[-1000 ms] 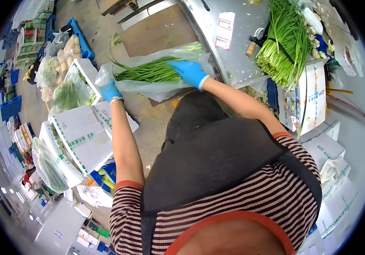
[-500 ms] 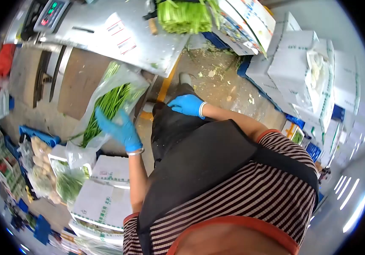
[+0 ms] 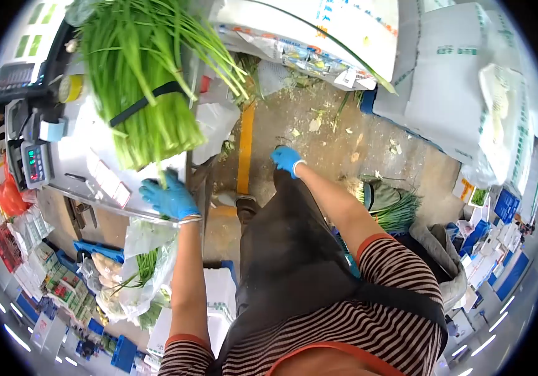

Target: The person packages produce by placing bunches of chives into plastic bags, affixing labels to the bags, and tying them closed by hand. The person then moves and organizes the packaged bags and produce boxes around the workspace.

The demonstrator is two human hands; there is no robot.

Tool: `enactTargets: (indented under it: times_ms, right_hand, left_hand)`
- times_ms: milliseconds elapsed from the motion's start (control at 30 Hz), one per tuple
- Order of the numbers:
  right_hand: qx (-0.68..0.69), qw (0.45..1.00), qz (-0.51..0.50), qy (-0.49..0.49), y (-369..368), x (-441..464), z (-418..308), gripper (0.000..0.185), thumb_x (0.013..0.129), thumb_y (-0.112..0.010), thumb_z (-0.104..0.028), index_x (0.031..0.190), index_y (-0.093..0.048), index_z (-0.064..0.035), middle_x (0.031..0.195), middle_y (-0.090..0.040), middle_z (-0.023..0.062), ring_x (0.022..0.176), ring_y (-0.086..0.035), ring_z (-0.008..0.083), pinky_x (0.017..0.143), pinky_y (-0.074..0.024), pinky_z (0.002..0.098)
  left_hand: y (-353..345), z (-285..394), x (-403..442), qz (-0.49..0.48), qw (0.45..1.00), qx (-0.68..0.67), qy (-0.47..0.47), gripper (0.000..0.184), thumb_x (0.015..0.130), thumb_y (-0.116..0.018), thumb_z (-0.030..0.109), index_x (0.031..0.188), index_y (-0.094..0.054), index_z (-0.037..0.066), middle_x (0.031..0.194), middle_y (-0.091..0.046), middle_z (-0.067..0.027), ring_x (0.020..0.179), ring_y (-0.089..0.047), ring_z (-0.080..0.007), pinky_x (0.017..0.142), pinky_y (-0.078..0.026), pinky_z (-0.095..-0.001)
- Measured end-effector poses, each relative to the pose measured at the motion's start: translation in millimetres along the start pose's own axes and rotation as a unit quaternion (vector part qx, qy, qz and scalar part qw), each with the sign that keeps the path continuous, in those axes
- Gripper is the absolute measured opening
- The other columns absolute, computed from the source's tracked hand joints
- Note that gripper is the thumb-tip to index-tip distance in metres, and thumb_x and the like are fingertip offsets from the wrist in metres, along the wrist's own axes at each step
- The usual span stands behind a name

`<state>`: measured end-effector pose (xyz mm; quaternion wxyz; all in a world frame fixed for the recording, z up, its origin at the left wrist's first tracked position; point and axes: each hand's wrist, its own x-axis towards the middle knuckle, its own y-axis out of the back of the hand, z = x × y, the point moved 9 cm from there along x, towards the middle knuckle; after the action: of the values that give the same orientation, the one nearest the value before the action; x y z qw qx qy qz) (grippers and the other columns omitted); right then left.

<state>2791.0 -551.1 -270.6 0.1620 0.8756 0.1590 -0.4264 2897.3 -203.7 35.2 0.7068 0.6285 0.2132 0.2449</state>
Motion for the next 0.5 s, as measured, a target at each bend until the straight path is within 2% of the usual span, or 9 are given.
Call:
enactTargets:
  times_ms: [67, 133, 200, 233, 300, 333, 367, 433, 500]
  right_hand:
    - [-0.178, 0.984, 0.020, 0.009, 45, 35, 17, 0.033, 0.090, -0.058, -0.031, 0.111, -0.067, -0.0065, 0.100, -0.069, 0.0125, 0.081, -0.067, 0.0256, 0.073, -0.0539, 0.0345]
    - [-0.044, 0.998, 0.041, -0.004, 57, 121, 102, 0.038, 0.088, -0.055, -0.038, 0.108, -0.067, -0.0080, 0.109, -0.067, 0.0150, 0.096, -0.064, 0.0328, 0.081, -0.0522, 0.0401]
    - [-0.227, 0.970, 0.083, 0.031, 96, 141, 81, 0.032, 0.085, -0.055, -0.036, 0.099, -0.070, -0.0115, 0.106, -0.067, 0.0139, 0.100, -0.062, 0.0354, 0.085, -0.0501, 0.0438]
    - [-0.284, 0.957, 0.035, 0.045, 97, 164, 86, 0.034, 0.085, -0.055, -0.038, 0.100, -0.070, -0.0112, 0.112, -0.065, 0.0144, 0.103, -0.061, 0.0353, 0.088, -0.0492, 0.0441]
    - [-0.361, 0.930, -0.015, 0.070, 94, 235, 122, 0.039, 0.087, -0.055, -0.041, 0.106, -0.069, -0.0103, 0.122, -0.060, 0.0151, 0.110, -0.058, 0.0350, 0.093, -0.0477, 0.0442]
    - [-0.383, 0.920, -0.019, 0.081, 88, 276, 147, 0.042, 0.087, -0.056, -0.042, 0.111, -0.067, -0.0097, 0.127, -0.058, 0.0152, 0.112, -0.057, 0.0346, 0.095, -0.0471, 0.0441]
    - [-0.344, 0.935, 0.028, 0.087, 89, 321, 169, 0.044, 0.087, -0.057, -0.041, 0.117, -0.064, -0.0094, 0.129, -0.057, 0.0149, 0.114, -0.056, 0.0345, 0.096, -0.0467, 0.0440]
    - [-0.176, 0.981, 0.084, -0.001, 93, 357, 175, 0.051, 0.086, -0.061, -0.041, 0.126, -0.058, -0.0093, 0.132, -0.055, 0.0144, 0.116, -0.056, 0.0346, 0.097, -0.0464, 0.0441]
    - [-0.071, 0.987, 0.098, -0.104, 108, 370, 149, 0.055, 0.085, -0.063, -0.042, 0.129, -0.056, -0.0097, 0.133, -0.054, 0.0141, 0.116, -0.056, 0.0348, 0.097, -0.0472, 0.0444]
  left_hand:
    - [-7, 15, 6, -0.062, 0.995, -0.068, 0.025, 0.070, 0.096, -0.042, 0.052, 0.135, -0.040, -0.007, 0.143, -0.034, -0.0312, 0.132, -0.034, -0.0445, 0.107, -0.029, -0.0526]
    - [1, 41, 2, -0.040, 0.992, -0.119, 0.008, 0.059, 0.098, -0.046, 0.039, 0.132, -0.041, -0.009, 0.129, -0.048, -0.0317, 0.119, -0.045, -0.0454, 0.100, -0.035, -0.0507]
    - [-18, 15, 9, 0.037, 0.980, 0.023, -0.194, 0.040, 0.097, -0.049, 0.028, 0.115, -0.054, -0.007, 0.107, -0.057, -0.0227, 0.104, -0.051, -0.0344, 0.093, -0.038, -0.0424]
    - [-27, 1, 13, -0.081, 0.987, -0.046, -0.131, 0.041, 0.097, -0.048, 0.026, 0.121, -0.051, -0.007, 0.114, -0.056, -0.0229, 0.109, -0.050, -0.0346, 0.097, -0.037, -0.0415]
    - [-40, -10, 6, -0.195, 0.971, -0.049, -0.129, 0.045, 0.097, -0.047, 0.022, 0.132, -0.044, -0.006, 0.129, -0.052, -0.0210, 0.118, -0.048, -0.0334, 0.103, -0.035, -0.0406]
    - [-39, -17, 4, -0.183, 0.973, -0.032, -0.139, 0.046, 0.098, -0.046, 0.023, 0.135, -0.042, -0.005, 0.132, -0.051, -0.0190, 0.120, -0.047, -0.0318, 0.104, -0.035, -0.0399]
    - [-38, -23, 3, -0.171, 0.974, -0.015, -0.149, 0.048, 0.098, -0.045, 0.023, 0.138, -0.040, -0.004, 0.136, -0.049, -0.0171, 0.122, -0.047, -0.0302, 0.105, -0.035, -0.0393]
    - [-17, -40, 2, -0.119, 0.988, -0.080, -0.048, 0.050, 0.100, -0.041, 0.028, 0.139, -0.038, -0.002, 0.137, -0.047, -0.0138, 0.121, -0.048, -0.0266, 0.105, -0.036, -0.0370]
    - [0, -51, 0, -0.068, 0.991, -0.113, 0.023, 0.051, 0.101, -0.039, 0.031, 0.140, -0.038, -0.001, 0.137, -0.047, -0.0119, 0.120, -0.048, -0.0245, 0.104, -0.037, -0.0358]
